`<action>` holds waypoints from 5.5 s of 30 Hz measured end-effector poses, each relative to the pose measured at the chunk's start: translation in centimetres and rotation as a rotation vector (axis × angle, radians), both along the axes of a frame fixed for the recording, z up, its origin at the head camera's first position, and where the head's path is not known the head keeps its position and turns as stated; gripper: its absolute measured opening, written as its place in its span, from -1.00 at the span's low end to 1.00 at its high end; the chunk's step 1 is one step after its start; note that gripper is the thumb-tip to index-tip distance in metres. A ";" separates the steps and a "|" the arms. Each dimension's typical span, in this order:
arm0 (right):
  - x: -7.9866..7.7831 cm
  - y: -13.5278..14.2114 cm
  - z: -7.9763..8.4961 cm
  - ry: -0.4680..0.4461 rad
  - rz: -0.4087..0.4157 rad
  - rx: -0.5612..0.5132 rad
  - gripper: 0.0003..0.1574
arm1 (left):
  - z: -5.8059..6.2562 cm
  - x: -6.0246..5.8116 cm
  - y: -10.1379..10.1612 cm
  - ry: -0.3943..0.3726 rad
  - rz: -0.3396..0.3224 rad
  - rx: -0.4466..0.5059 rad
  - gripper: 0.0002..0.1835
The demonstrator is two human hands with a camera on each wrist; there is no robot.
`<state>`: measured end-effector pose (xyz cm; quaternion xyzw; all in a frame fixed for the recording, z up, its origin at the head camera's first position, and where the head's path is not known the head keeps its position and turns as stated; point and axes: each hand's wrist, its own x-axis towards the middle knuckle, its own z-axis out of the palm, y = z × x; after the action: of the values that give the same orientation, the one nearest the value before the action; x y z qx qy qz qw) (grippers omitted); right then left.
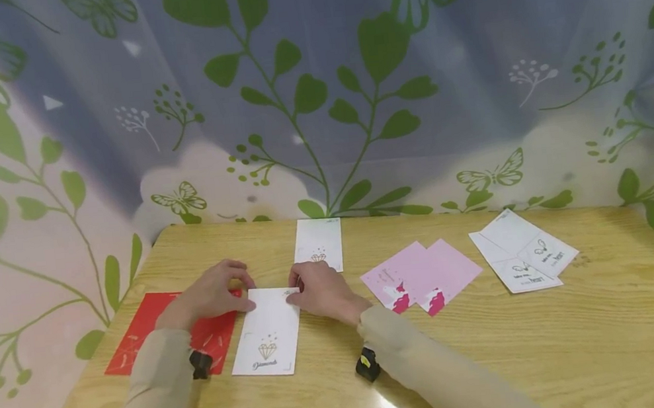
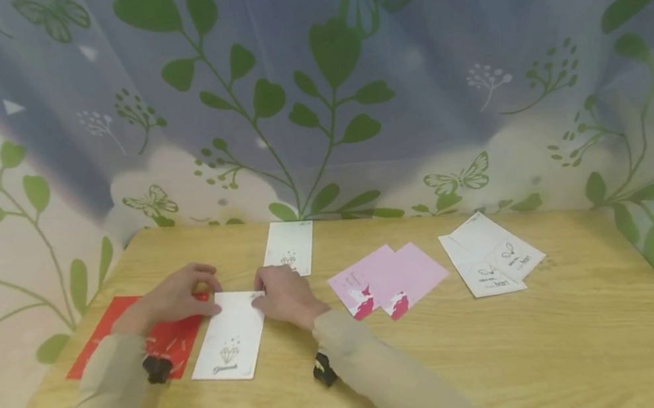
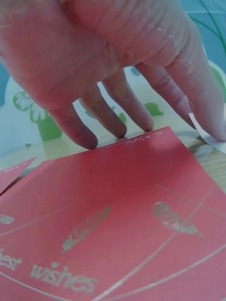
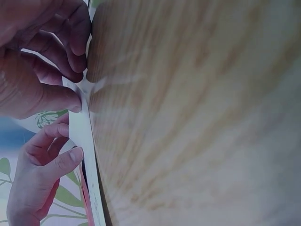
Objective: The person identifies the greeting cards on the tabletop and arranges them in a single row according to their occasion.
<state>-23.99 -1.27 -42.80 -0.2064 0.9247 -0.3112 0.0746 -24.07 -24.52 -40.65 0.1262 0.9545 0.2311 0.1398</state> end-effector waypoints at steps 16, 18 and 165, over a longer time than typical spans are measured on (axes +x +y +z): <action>-0.3 -0.3 -0.3 0.019 -0.013 0.042 -0.81 | -0.1 -0.3 -0.2 -0.025 0.029 -0.010 -0.73; -0.3 -0.3 -0.3 0.016 -0.013 0.047 -0.81 | -0.1 -0.3 -0.1 -0.029 0.032 -0.013 -0.74; -3.0 9.7 3.6 0.015 -0.269 -0.355 -0.37 | 1.7 -6.0 7.2 -0.111 0.066 0.661 -0.62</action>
<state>-26.97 8.42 -39.15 -0.0932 0.8751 -0.4748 -0.0119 -30.05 -17.32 -38.96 0.1211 0.8224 0.5391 0.1357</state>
